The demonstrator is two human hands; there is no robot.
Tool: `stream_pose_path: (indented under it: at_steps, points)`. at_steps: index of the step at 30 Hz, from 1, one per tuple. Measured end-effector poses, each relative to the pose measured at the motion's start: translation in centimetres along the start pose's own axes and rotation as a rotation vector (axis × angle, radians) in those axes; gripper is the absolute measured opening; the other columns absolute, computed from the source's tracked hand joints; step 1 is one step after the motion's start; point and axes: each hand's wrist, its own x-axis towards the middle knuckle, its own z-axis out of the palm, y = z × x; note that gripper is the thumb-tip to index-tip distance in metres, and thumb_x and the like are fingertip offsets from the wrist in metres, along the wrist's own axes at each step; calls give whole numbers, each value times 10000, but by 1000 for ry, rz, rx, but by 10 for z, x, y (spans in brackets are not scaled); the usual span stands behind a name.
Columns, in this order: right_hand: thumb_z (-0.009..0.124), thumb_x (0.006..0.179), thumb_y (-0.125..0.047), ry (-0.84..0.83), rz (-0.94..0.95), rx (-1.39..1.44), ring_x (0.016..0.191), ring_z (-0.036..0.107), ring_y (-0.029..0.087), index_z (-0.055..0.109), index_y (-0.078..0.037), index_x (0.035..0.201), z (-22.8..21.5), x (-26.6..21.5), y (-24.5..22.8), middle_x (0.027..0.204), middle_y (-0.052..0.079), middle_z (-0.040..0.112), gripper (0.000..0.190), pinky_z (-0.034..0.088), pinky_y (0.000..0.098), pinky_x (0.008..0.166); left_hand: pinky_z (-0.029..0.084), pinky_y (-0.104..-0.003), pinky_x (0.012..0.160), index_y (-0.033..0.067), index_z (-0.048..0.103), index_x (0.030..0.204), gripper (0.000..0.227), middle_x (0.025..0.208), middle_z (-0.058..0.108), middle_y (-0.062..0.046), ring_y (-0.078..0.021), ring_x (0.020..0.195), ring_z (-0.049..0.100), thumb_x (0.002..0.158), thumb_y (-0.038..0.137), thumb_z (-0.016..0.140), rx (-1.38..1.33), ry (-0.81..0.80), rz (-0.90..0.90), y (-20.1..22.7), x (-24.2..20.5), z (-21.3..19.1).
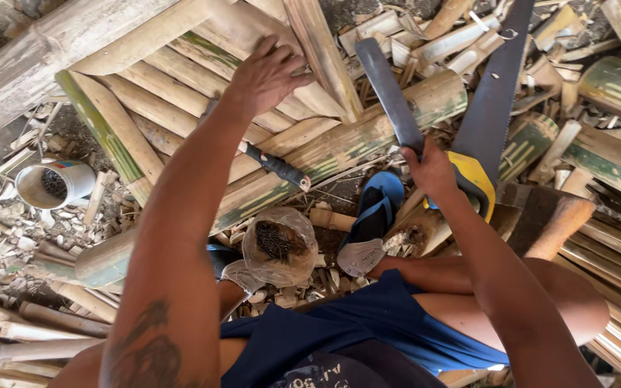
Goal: The person assembles a bamboo structure by cutting bamboo strips with a hand saw and hammering them into place. They repeatedly position strips, cut them to size, and secure them with a hammer.
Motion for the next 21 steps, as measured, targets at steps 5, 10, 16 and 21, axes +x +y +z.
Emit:
stream_pose_path:
  at_steps: [5,10,16,21]
  points:
    - [675,1008,-496,29,13,39,745,666,513,543,57,1127,13,-1,6,793,291,657,581,524,554,605,161,-558,1235,479,408,1537,820,1600,375,32,-219,1499,276,836,152,680,41,-11,38,-10,33,37]
    - [686,1018,-453,70,0,91,760,665,515,554,47,1119,20,-7,9,809,288,664,527,524,543,609,109,-566,1247,471,333,1585,826,1666,282,60,-238,1552,196,892,143,641,-95,-47,70,-9,40,67]
    - [710,1005,-428,108,17,116,805,664,517,569,37,1094,22,-6,-6,850,286,681,494,521,549,661,126,-601,1255,388,219,1607,800,1655,267,50,-206,1550,179,930,237,615,-50,-68,113,-11,37,61]
    - [700,991,-478,77,76,140,788,679,499,556,42,1098,25,-8,-2,827,270,682,550,526,534,650,146,-600,1242,366,218,1629,810,1639,290,12,-233,1543,190,936,200,604,-73,-52,197,-9,45,57]
